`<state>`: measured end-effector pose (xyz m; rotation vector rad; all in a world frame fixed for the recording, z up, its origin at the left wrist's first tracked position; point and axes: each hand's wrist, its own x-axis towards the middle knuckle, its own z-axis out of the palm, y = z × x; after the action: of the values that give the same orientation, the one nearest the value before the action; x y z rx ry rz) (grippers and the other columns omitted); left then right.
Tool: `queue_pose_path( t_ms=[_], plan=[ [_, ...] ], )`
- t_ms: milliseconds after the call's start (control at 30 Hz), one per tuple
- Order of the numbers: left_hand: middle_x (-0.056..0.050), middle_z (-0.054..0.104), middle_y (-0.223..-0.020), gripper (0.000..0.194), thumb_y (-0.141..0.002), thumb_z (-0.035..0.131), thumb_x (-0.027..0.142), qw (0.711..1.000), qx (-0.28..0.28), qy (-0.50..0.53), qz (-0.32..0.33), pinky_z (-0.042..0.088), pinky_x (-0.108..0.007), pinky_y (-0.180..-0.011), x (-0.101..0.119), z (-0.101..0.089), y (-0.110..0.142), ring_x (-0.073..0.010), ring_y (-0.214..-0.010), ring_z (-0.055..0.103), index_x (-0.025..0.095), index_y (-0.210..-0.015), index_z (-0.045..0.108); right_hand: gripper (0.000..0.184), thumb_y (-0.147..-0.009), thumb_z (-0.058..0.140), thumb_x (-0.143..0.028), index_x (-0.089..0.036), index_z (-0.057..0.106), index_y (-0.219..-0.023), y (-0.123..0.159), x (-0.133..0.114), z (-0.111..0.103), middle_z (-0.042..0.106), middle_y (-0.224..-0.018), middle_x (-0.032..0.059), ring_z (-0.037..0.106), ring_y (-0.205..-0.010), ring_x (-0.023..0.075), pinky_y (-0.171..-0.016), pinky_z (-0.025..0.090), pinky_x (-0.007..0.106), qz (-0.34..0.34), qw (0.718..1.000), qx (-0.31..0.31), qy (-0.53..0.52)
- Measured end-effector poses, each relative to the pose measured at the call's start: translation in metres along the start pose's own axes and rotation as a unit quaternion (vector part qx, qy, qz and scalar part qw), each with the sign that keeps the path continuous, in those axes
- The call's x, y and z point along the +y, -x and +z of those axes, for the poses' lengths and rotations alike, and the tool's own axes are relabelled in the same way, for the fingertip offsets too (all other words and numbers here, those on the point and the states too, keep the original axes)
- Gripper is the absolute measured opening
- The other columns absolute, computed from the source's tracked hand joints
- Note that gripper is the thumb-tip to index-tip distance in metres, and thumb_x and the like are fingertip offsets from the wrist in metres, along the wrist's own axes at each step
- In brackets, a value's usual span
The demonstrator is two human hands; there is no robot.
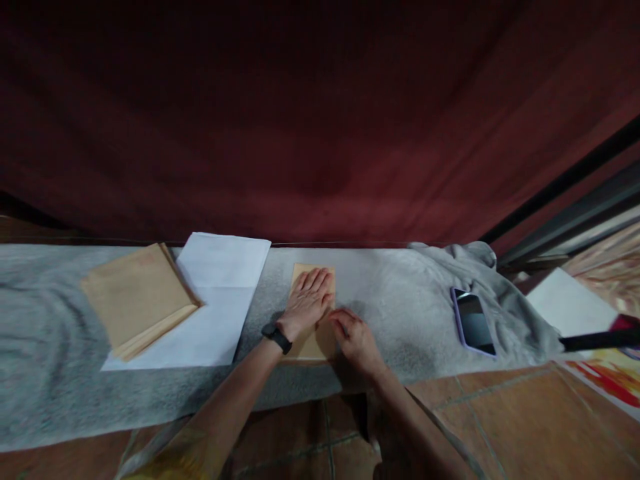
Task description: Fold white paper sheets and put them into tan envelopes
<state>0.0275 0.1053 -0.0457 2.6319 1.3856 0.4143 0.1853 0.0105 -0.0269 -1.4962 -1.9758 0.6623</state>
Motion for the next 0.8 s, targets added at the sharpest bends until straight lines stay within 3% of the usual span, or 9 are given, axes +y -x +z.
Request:
queue_pose_path(
  t_ms=[200,333,500,633,800],
  plan=[
    [-0.012,0.032,-0.166,0.057,-0.105,0.033,0.035,0.999,-0.010,-0.020,0.039,0.015,-0.044,-0.128,0.010,-0.004,0.028,-0.0228,-0.155,0.025,0.013,-0.157,0.034,0.027,-0.101,0.041,-0.021,-0.021,0.068,-0.103,-0.005,0.006,0.004,0.071,-0.101,0.0104,0.067,-0.098,0.0226,-0.095,0.054,0.036,0.020,0.996,0.062,0.067],
    [-0.014,0.033,-0.164,0.058,-0.105,0.034,0.038,0.997,-0.017,-0.030,0.065,0.019,-0.045,-0.127,0.012,-0.007,0.049,-0.0241,-0.154,0.027,0.010,-0.155,0.037,0.033,-0.101,0.039,-0.021,-0.018,0.065,-0.121,-0.007,0.007,0.004,0.069,-0.120,0.0135,0.064,-0.114,0.0235,-0.103,0.052,0.039,0.011,0.993,0.083,0.084],
    [-0.017,0.035,-0.163,0.059,-0.105,0.034,0.042,0.994,-0.034,-0.019,0.098,0.021,-0.046,-0.127,0.016,-0.012,0.078,-0.0244,-0.154,0.028,0.008,-0.154,0.038,0.045,-0.104,0.036,-0.027,-0.013,0.056,-0.142,-0.006,0.005,0.010,0.055,-0.150,0.0140,0.050,-0.139,0.0227,-0.117,0.041,0.040,-0.013,0.987,0.030,0.160],
    [-0.016,0.041,-0.160,0.059,-0.104,0.038,0.048,0.992,-0.055,0.012,0.115,0.017,-0.048,-0.128,0.020,-0.018,0.100,-0.0254,-0.153,0.030,0.011,-0.151,0.043,0.049,-0.107,0.031,-0.033,-0.017,0.049,-0.150,-0.005,-0.002,0.018,0.046,-0.158,0.0100,0.041,-0.147,0.0215,-0.123,0.030,0.044,-0.043,0.979,-0.020,0.197],
    [-0.014,0.043,-0.159,0.065,-0.099,0.048,0.054,0.985,-0.076,0.052,0.145,0.022,-0.047,-0.127,0.017,-0.029,0.115,-0.0258,-0.152,0.033,0.017,-0.153,0.041,0.051,-0.108,0.029,-0.037,-0.018,0.043,-0.154,-0.004,-0.008,0.021,0.039,-0.162,0.0101,0.034,-0.151,0.0225,-0.124,0.026,0.047,-0.033,0.975,-0.017,0.221]
  ],
)
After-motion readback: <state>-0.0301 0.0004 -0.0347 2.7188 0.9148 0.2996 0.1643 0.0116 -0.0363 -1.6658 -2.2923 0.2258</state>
